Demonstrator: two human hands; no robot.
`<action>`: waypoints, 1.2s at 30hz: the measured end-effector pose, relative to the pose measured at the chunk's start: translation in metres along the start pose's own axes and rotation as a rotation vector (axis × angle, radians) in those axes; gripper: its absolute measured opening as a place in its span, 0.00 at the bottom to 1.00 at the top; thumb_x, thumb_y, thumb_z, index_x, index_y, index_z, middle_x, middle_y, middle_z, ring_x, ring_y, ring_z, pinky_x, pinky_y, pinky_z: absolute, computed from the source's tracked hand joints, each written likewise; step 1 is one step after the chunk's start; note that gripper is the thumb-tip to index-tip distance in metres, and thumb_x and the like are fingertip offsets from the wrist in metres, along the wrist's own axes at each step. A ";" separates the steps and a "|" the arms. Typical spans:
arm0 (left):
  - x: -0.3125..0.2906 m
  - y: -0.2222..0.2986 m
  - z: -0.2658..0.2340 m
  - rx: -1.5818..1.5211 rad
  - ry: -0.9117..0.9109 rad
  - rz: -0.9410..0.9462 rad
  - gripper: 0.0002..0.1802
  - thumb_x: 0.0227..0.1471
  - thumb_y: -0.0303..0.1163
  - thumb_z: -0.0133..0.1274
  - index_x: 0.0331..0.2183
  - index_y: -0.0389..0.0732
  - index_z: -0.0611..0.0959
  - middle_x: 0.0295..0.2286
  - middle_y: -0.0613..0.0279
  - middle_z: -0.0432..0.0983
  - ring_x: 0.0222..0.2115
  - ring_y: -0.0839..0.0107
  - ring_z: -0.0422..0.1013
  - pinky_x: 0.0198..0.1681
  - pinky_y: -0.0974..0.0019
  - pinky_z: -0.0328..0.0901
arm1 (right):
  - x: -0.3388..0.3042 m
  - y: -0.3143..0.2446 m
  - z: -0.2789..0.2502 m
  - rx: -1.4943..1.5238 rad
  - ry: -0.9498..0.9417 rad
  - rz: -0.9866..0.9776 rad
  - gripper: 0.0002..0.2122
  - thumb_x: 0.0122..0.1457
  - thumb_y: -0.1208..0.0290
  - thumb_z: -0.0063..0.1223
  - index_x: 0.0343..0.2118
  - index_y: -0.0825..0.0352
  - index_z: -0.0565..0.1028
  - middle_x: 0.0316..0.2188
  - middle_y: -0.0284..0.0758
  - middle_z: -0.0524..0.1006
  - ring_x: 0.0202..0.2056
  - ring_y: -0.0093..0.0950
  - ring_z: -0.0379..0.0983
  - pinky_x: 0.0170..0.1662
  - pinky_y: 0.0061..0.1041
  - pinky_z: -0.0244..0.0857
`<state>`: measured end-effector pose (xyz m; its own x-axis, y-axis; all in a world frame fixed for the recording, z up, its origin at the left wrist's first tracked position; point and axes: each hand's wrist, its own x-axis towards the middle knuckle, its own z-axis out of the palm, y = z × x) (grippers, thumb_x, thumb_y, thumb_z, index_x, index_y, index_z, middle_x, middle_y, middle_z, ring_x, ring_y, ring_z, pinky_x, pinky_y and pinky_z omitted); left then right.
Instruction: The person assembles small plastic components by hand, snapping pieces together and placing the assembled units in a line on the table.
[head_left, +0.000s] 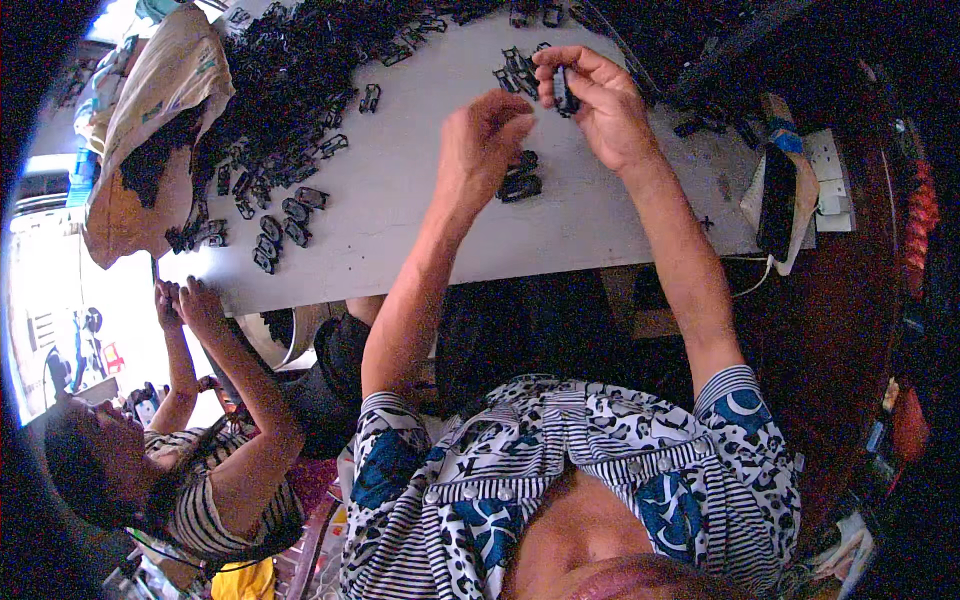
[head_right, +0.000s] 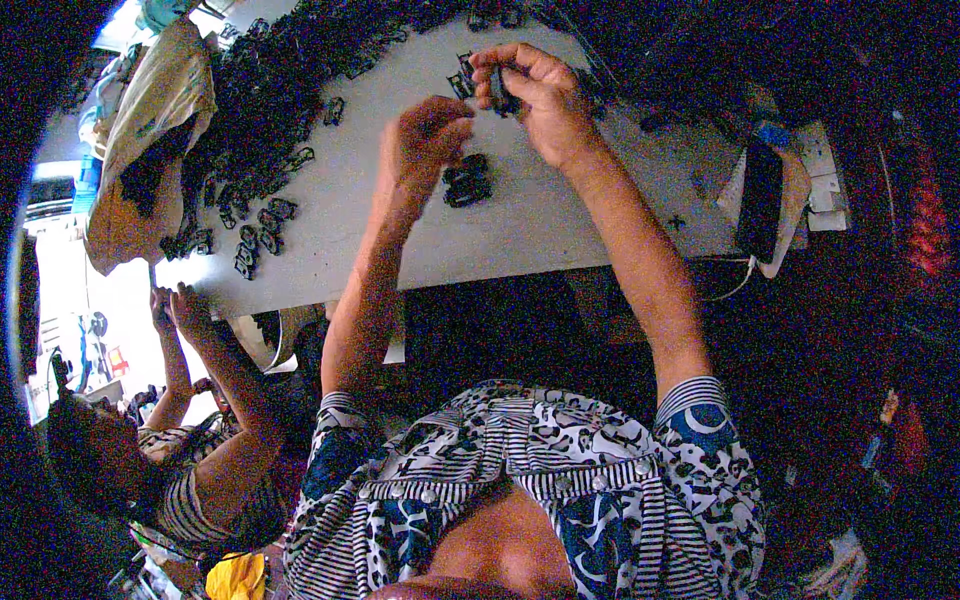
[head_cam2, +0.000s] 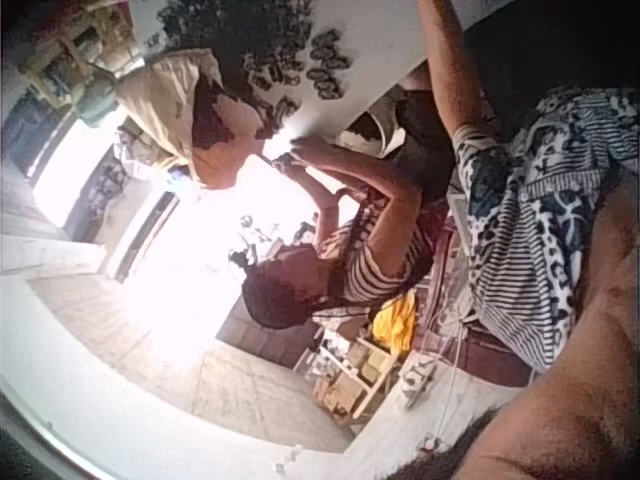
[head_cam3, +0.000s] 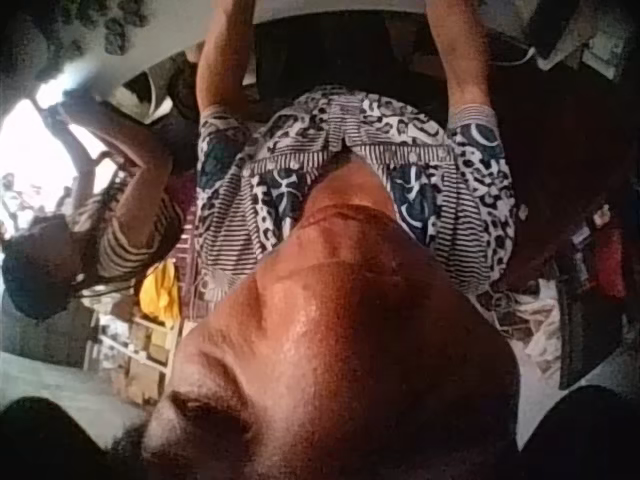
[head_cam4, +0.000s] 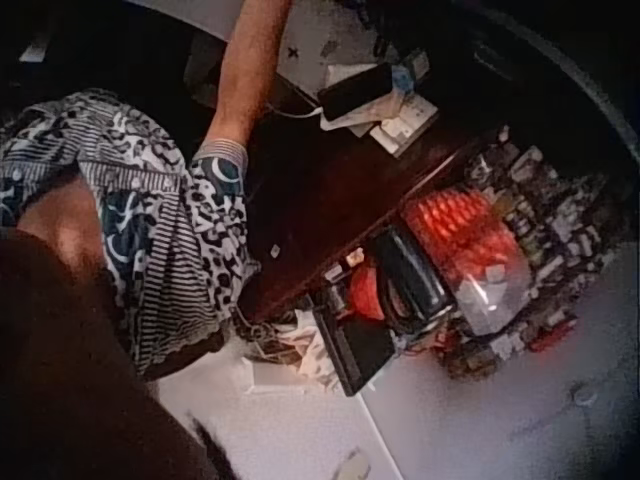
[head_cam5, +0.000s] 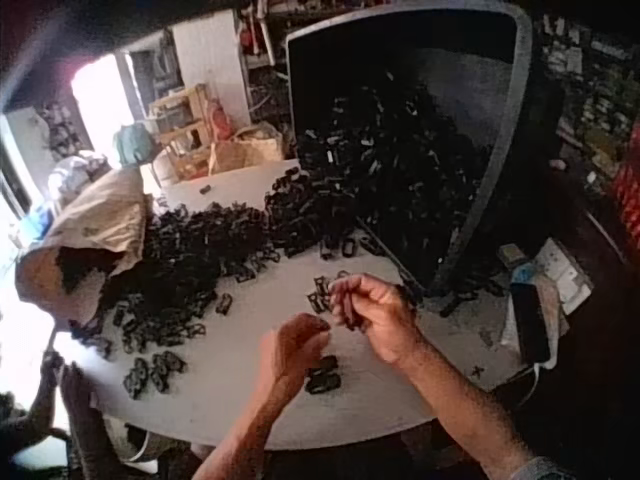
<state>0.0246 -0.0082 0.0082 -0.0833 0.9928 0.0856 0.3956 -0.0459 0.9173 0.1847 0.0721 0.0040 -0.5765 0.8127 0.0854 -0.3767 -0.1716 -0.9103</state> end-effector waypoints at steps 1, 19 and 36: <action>-0.003 0.009 0.007 -0.234 -0.030 -0.069 0.09 0.51 0.29 0.54 0.35 0.35 0.79 0.28 0.60 0.76 0.24 0.74 0.71 0.26 0.71 0.67 | 0.000 0.004 0.006 -0.060 0.067 -0.088 0.11 0.61 0.75 0.40 0.43 0.71 0.72 0.37 0.34 0.74 0.36 0.23 0.70 0.43 0.23 0.65; 0.004 -0.007 -0.001 -0.128 0.193 0.084 0.09 0.46 0.19 0.53 0.34 0.32 0.77 0.25 0.56 0.76 0.21 0.72 0.73 0.25 0.69 0.68 | -0.006 -0.002 0.023 -0.702 0.056 -0.068 0.08 0.55 0.75 0.53 0.38 0.67 0.76 0.28 0.33 0.75 0.30 0.22 0.73 0.34 0.25 0.69; 0.002 -0.051 -0.026 0.412 0.044 0.270 0.18 0.32 0.22 0.61 0.34 0.40 0.81 0.34 0.54 0.71 0.39 0.54 0.66 0.44 0.58 0.63 | -0.064 -0.023 -0.019 -1.537 -0.309 -0.433 0.27 0.42 0.78 0.54 0.51 0.65 0.69 0.48 0.41 0.68 0.49 0.40 0.66 0.52 0.36 0.62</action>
<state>-0.0194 -0.0062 -0.0288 0.0368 0.9453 0.3240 0.7363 -0.2449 0.6308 0.2442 0.0344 0.0112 -0.8126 0.4807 0.3295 0.3899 0.8687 -0.3057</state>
